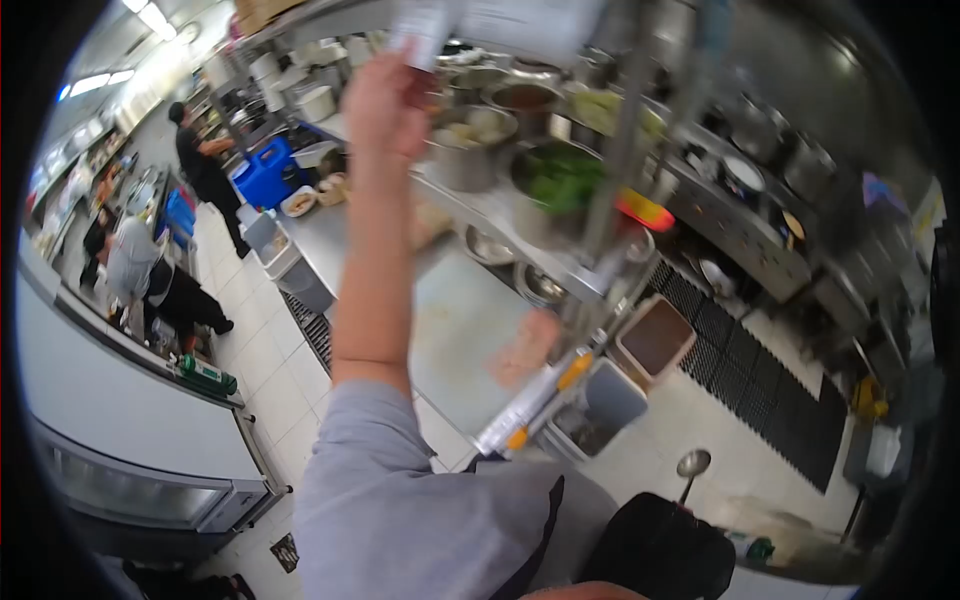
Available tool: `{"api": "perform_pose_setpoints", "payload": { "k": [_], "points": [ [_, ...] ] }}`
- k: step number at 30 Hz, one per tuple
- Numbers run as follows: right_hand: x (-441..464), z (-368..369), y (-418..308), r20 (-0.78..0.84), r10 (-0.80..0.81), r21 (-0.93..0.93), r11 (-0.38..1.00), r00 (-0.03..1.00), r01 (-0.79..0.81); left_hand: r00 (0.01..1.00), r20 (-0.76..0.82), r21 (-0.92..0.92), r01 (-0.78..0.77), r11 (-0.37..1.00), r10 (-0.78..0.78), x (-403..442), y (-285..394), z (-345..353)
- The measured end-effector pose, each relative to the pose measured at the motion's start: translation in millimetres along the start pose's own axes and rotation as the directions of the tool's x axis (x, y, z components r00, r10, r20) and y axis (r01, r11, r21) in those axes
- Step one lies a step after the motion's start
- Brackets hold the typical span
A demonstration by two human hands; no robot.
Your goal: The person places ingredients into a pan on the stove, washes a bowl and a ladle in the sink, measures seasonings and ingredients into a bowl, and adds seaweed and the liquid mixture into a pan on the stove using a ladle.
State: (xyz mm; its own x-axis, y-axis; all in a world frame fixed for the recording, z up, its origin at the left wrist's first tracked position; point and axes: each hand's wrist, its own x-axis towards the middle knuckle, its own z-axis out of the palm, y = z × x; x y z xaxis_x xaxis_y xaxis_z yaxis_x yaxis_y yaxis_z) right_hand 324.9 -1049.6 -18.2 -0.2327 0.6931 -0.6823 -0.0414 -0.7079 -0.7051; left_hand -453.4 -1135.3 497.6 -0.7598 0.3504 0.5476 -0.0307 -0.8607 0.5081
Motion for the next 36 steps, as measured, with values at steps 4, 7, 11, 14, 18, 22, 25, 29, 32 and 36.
{"api": "perform_pose_setpoints", "payload": {
  "k": [4,7,11,14,18,22,25,29,32,36],
  "points": [
    [20,-86,1,0.068,0.026,-0.08,0.997,0.997,-0.021,0.987,0.151,0.279,-0.103,0.955,0.062,50,19,-28],
    [-4,-117,-39,-0.121,0.038,-0.408,0.909,0.992,-0.085,0.991,-0.015,0.465,-0.113,0.878,0.136,78,38,-36],
    [10,-163,-80,-0.148,0.095,-0.516,0.842,0.984,-0.159,0.89,0.229,0.951,-0.291,0.104,0.395,43,73,-49],
    [54,-214,-85,-0.134,0.348,-0.22,0.903,0.928,-0.37,0.671,0.259,0.95,-0.308,-0.056,0.695,-62,53,32],
    [73,-163,-173,-0.19,0.398,-0.215,0.875,0.897,-0.434,0.555,0.514,0.804,-0.578,-0.14,0.654,-226,-47,136],
    [146,-164,-231,-0.306,0.364,-0.543,0.692,0.88,-0.476,0.933,0.222,0.965,-0.169,0.201,-0.282,-375,-237,142],
    [187,-144,-301,-0.275,0.292,-0.754,0.525,0.916,-0.394,0.507,0.177,0.984,-0.092,0.151,-0.844,-441,-365,129],
    [242,-113,-390,-0.079,0.249,-0.918,0.36,0.965,-0.168,0.295,0.219,0.944,0.177,0.279,-0.93,-481,-515,134],
    [280,-73,-445,-0.045,0.251,-0.914,0.381,0.967,-0.141,0.098,0.113,0.948,0.287,0.137,-0.989,-459,-629,183],
    [323,3,-517,0.148,0.195,-0.84,0.543,0.97,0.019,-0.205,0.094,0.632,0.768,-0.101,-0.974,-426,-750,269]
  ]
}}
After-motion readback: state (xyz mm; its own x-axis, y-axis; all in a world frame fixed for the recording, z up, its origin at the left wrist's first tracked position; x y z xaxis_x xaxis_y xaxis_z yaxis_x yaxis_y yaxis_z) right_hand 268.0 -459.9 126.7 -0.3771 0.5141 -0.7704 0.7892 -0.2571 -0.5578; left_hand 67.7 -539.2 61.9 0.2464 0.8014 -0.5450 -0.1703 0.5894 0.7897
